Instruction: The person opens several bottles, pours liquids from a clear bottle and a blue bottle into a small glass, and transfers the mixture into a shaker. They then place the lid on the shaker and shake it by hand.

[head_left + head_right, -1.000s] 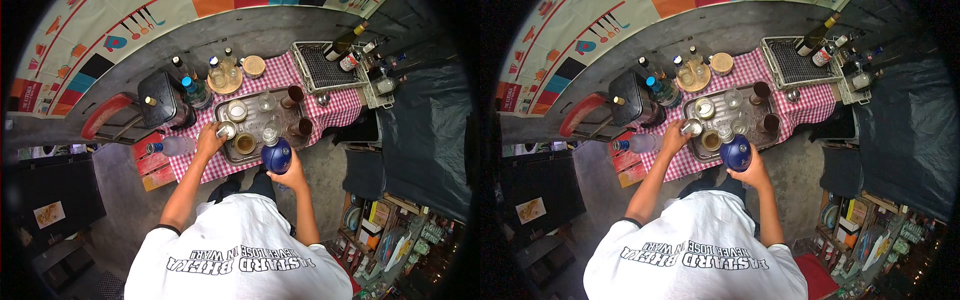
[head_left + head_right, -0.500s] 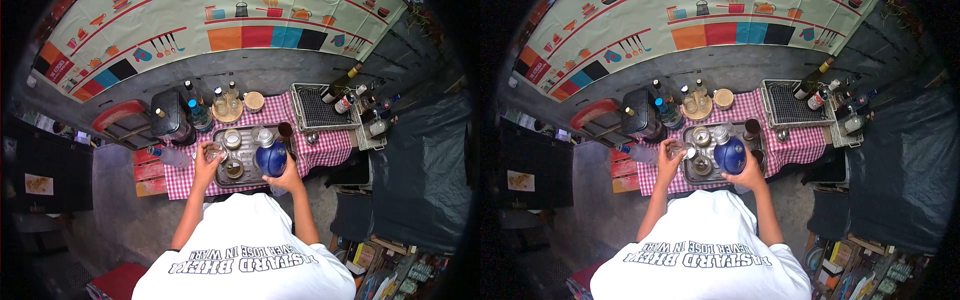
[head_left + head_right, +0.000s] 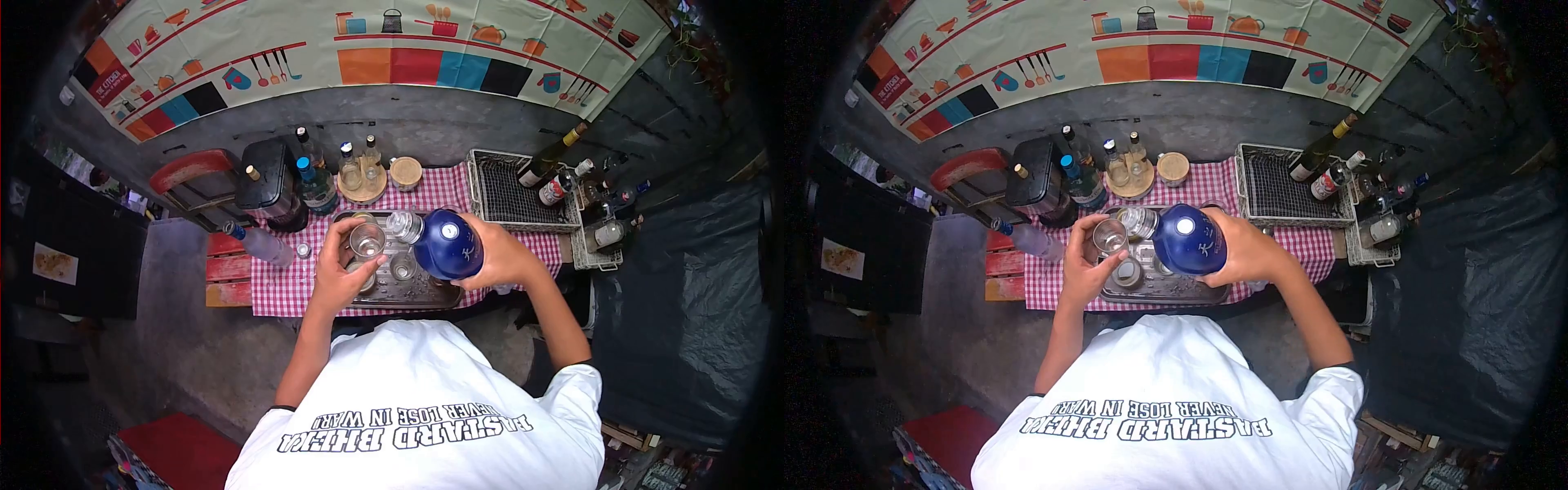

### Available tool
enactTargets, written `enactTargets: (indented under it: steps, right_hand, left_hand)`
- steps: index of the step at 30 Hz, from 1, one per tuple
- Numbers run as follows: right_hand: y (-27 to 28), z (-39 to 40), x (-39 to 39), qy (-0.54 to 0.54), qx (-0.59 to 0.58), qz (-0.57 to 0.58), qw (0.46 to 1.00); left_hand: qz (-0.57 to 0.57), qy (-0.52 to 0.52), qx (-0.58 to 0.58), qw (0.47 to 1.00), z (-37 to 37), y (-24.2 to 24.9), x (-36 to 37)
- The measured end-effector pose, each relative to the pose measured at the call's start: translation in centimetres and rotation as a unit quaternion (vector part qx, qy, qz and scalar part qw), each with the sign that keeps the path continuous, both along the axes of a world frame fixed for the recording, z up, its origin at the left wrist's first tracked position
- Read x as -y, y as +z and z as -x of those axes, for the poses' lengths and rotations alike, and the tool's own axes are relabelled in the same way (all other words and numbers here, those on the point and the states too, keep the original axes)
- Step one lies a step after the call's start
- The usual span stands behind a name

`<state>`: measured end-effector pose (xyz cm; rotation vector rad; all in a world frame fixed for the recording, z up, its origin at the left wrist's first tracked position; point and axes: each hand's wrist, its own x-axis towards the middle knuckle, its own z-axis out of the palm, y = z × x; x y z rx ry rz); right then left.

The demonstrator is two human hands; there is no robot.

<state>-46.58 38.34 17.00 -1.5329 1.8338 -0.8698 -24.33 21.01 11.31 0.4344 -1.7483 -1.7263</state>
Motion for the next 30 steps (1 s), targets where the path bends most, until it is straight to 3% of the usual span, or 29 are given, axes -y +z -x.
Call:
enactTargets:
  steps: [14,30]
  right_hand:
    - [3.0,1.7,-1.3,0.089,-0.099,-0.044,0.99]
    - [4.9,-2.0,0.2,0.085,-0.136,-0.074,0.984]
  left_hand:
    - [0.08,-0.002,0.017,0.997,-0.3,1.0,-1.9]
    - [0.068,-0.019,0.022,0.997,-3.8,1.3,-0.2]
